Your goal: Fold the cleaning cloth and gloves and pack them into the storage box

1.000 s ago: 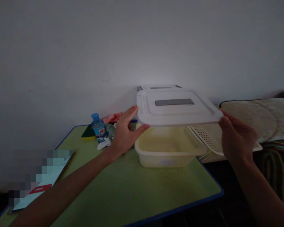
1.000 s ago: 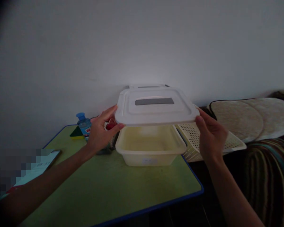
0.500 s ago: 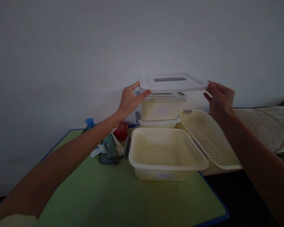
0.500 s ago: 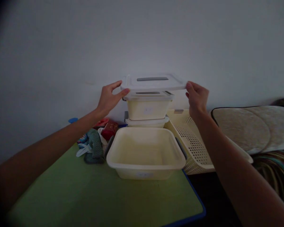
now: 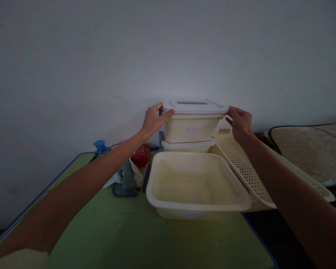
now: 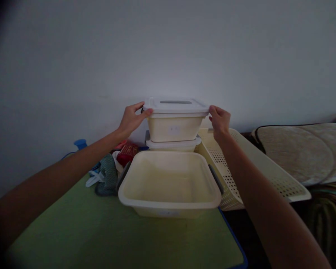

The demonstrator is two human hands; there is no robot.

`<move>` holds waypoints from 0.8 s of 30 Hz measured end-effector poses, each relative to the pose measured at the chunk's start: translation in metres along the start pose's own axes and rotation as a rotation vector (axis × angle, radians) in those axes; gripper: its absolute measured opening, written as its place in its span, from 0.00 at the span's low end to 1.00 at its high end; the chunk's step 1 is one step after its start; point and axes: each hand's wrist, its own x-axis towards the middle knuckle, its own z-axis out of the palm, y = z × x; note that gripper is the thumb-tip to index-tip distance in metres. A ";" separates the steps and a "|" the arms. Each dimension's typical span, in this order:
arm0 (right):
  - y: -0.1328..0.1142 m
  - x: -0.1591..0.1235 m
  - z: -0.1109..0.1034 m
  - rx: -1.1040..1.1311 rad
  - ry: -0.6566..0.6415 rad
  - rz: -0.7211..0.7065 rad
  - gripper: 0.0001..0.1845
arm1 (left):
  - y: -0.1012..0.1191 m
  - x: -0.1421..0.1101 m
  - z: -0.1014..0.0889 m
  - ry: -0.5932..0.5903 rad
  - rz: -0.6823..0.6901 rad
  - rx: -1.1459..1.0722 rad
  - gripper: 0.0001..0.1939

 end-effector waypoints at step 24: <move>0.019 0.009 0.007 0.012 -0.008 0.005 0.09 | -0.006 -0.004 0.007 0.026 0.040 0.040 0.12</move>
